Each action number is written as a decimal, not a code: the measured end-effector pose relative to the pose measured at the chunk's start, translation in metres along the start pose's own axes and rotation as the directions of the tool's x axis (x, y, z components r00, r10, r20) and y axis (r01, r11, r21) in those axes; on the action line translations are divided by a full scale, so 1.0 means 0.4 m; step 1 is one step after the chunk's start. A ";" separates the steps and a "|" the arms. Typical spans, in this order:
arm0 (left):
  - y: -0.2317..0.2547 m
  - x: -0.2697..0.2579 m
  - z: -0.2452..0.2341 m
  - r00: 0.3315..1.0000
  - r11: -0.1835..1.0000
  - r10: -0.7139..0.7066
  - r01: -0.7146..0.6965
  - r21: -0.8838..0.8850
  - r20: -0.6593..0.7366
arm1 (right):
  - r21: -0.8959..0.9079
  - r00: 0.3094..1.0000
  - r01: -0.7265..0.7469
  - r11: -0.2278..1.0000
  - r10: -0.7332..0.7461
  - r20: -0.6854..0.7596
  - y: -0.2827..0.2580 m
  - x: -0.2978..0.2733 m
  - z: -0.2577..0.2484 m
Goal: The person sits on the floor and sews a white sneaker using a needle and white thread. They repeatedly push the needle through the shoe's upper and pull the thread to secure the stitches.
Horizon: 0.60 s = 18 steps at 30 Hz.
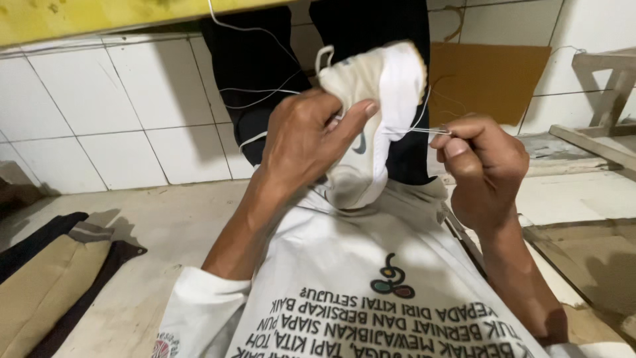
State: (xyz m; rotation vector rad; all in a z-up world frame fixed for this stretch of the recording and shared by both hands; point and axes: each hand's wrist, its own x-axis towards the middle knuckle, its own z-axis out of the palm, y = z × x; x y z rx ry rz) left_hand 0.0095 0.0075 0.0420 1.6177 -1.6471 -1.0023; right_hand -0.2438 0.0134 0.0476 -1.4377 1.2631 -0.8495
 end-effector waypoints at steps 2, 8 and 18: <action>-0.001 -0.018 -0.006 0.979 0.981 -0.184 0.189 -0.052 0.087 | -0.112 0.999 0.018 0.994 -0.013 0.048 0.009 0.008 -0.009; -0.054 0.006 0.013 0.975 0.990 -0.140 0.139 0.016 0.171 | -0.175 0.987 -0.004 0.985 0.032 0.156 0.020 0.037 0.027; -0.043 0.006 0.031 0.990 0.986 -0.137 0.133 0.103 0.035 | -0.317 0.983 0.042 0.948 0.018 0.183 0.022 0.025 0.021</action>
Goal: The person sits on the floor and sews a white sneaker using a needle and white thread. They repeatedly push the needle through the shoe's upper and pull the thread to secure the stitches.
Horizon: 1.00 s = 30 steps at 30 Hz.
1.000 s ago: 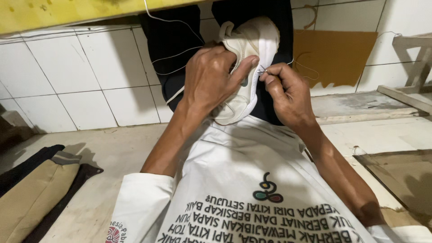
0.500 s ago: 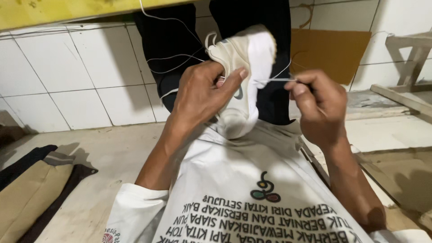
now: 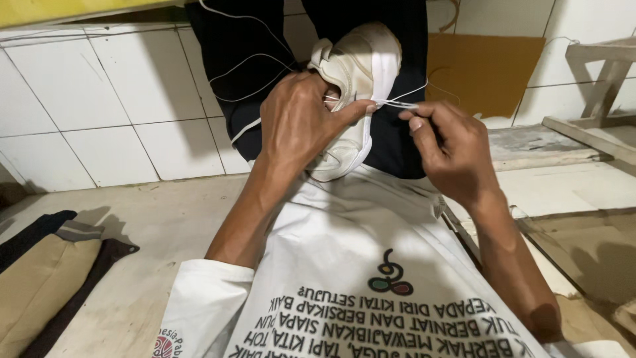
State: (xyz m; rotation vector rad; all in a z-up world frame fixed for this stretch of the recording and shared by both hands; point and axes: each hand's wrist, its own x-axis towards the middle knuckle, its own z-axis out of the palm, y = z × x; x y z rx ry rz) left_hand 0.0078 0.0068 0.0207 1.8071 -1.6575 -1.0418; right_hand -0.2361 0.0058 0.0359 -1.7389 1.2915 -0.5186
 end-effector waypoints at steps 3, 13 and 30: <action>-0.010 -0.006 0.008 1.000 0.997 -0.023 0.024 -0.070 0.007 | -0.154 0.995 0.010 0.988 0.005 0.098 0.002 -0.005 -0.032; -0.018 -0.027 0.030 1.000 0.998 -0.024 0.024 0.063 0.014 | -0.078 0.962 -0.268 0.960 0.271 0.032 0.004 -0.026 -0.049; 0.017 -0.050 0.008 0.960 0.961 0.271 -0.264 0.086 -0.075 | 0.003 0.970 -0.054 0.999 0.052 0.237 -0.025 0.019 -0.039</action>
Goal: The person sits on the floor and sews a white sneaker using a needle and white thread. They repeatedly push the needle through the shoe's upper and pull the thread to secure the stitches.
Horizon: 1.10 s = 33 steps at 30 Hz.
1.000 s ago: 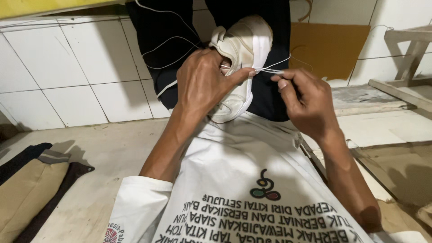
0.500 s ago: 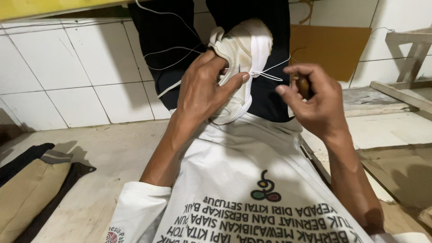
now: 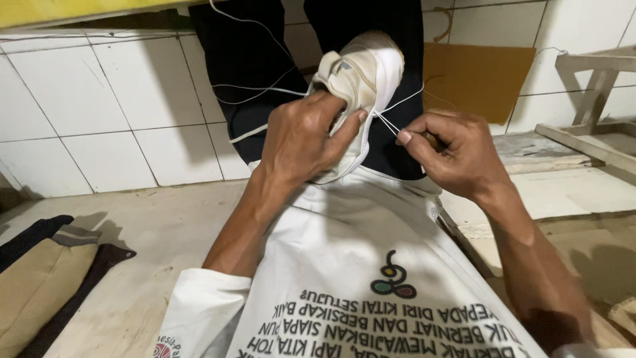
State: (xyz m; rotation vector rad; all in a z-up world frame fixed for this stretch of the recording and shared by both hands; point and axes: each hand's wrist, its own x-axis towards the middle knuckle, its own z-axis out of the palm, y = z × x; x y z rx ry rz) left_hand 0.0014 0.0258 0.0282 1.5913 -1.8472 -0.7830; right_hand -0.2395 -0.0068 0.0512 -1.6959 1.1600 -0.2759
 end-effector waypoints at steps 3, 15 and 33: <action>0.038 -0.001 -0.046 0.999 0.995 0.048 -0.046 0.090 -0.019 | -0.305 0.971 0.225 0.925 -0.239 -0.009 -0.030 0.014 -0.019; 0.072 -0.009 -0.102 0.999 0.976 -0.036 0.030 0.216 0.022 | -0.802 0.929 0.285 0.525 -0.356 0.097 -0.071 0.068 0.019; -0.013 0.030 0.045 0.796 0.366 -0.399 0.593 -0.718 0.454 | 0.042 0.660 -0.301 0.953 0.239 -0.712 0.451 -0.255 -0.248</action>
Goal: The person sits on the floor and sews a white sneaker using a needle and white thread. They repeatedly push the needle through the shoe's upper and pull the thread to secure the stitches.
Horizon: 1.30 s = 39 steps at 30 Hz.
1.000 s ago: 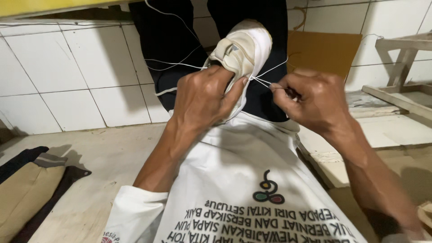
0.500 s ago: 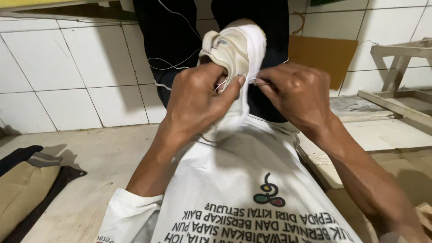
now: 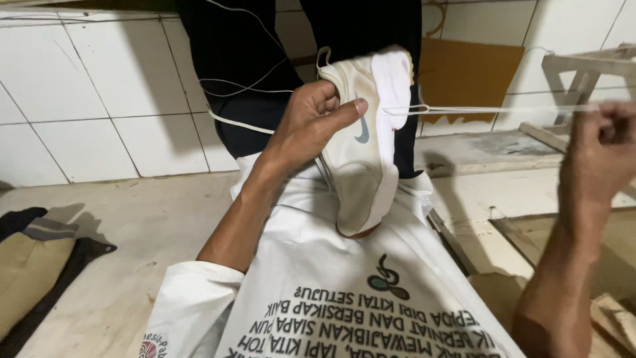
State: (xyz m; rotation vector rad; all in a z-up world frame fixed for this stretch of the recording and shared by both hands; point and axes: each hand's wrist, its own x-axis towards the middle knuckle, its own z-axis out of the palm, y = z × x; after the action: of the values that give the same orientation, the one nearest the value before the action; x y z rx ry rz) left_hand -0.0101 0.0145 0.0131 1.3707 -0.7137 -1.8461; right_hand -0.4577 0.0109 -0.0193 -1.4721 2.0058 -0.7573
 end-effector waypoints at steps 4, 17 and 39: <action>-0.005 -0.003 -0.002 1.000 1.000 0.007 -0.006 0.029 -0.015 | -0.205 0.999 -0.046 0.978 0.048 0.004 0.404 0.035 -0.152; -0.008 -0.001 0.005 0.999 0.983 0.023 -0.017 0.185 -0.035 | -0.778 0.989 -0.006 0.629 0.120 0.089 0.859 0.050 -0.481; -0.005 -0.009 0.042 0.994 0.950 0.052 -0.019 0.313 -0.098 | 0.206 0.543 0.062 0.977 -0.206 0.814 -0.381 0.029 0.216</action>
State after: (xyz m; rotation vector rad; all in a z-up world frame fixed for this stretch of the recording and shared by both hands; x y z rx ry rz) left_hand -0.0259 0.0187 0.0183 1.6300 -1.0004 -1.6683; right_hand -0.2993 -0.0486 0.0273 -1.4957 1.0663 -0.1509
